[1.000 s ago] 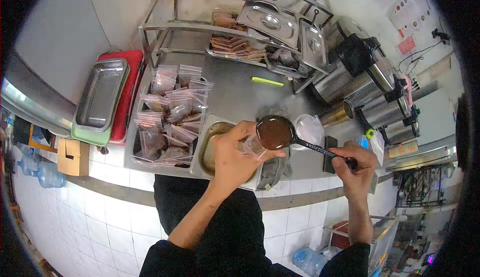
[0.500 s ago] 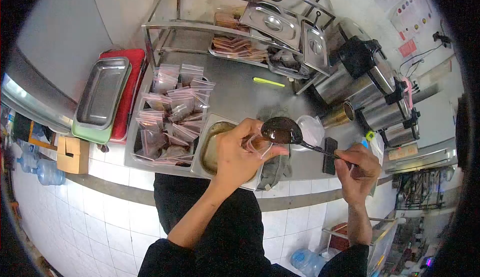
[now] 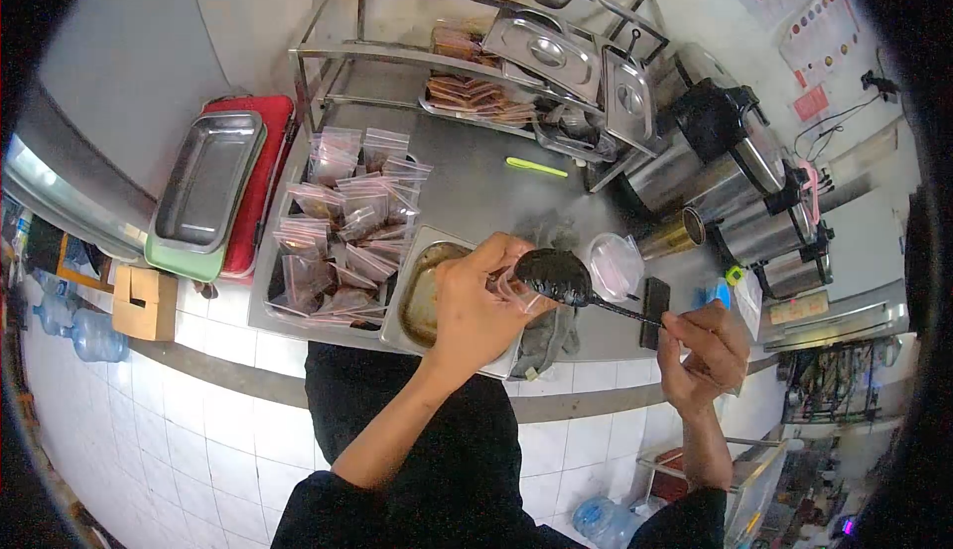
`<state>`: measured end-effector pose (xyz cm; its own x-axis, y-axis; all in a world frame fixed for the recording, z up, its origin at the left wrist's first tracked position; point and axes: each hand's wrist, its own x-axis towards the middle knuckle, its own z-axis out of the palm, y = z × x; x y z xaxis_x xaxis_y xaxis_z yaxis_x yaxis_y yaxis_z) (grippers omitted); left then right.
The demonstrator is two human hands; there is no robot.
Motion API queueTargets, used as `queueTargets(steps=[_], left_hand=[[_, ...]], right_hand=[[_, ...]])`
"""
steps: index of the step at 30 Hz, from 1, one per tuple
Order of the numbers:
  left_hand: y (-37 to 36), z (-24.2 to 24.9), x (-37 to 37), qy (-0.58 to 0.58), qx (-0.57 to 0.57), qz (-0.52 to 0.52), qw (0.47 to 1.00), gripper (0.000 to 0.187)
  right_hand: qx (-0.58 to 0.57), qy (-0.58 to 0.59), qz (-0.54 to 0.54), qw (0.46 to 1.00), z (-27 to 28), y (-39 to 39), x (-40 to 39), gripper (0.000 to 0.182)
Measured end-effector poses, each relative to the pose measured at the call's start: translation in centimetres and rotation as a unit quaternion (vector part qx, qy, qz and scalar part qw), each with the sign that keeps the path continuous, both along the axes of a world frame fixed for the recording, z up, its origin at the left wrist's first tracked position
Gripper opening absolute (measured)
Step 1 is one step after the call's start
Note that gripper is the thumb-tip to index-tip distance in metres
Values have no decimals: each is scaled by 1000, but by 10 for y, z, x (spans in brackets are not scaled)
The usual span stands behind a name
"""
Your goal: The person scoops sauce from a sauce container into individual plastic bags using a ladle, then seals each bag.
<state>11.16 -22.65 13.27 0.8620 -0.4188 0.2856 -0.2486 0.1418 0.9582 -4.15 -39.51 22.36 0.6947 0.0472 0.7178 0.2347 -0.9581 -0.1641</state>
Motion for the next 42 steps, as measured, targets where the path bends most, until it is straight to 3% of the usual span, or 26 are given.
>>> queueTargets(steps=[10, 17, 24, 29, 31, 34, 35, 37, 38, 40, 42], left_hand=[[0, -2, 1, 0, -7, -5, 1000, 30], [-1, -1, 1, -15, 5, -4, 1000, 40], [-2, -6, 3, -29, -25, 3, 999, 49], [3, -13, 5, -35, -48, 9, 998, 44], [8, -19, 6, -47, -56, 15, 997, 42], [21, -38, 8, 7, -98, 32, 995, 39], [31, -42, 10, 0, -77, 64, 995, 38], [49, -47, 11, -11, -30, 104, 994, 37], [55, -50, 11, -13, -26, 106, 994, 37], [62, -56, 9, -30, 1, 134, 991, 36], [65, -56, 3, -27, -1, 143, 989, 35]], right_hand=[[3, -22, -5, 1000, -6, -2, -2, 21], [29, 1, -23, 999, -9, 0, -4, 19], [127, 42, -39, 990, -14, 7, 1, 18], [213, 88, -40, 972, -20, 8, 1, 16], [368, 118, -67, 920, -28, 7, 0, 15], [423, 208, -127, 873, -35, 2, -4, 18], [424, 210, -125, 872, -42, 0, -2, 18], [266, 315, -87, 907, -61, -3, 4, 21], [269, 314, -83, 907, -69, 1, 10, 21], [139, 359, -61, 921, -82, 18, 26, 23], [96, 368, -33, 924, -80, 31, 42, 26]])
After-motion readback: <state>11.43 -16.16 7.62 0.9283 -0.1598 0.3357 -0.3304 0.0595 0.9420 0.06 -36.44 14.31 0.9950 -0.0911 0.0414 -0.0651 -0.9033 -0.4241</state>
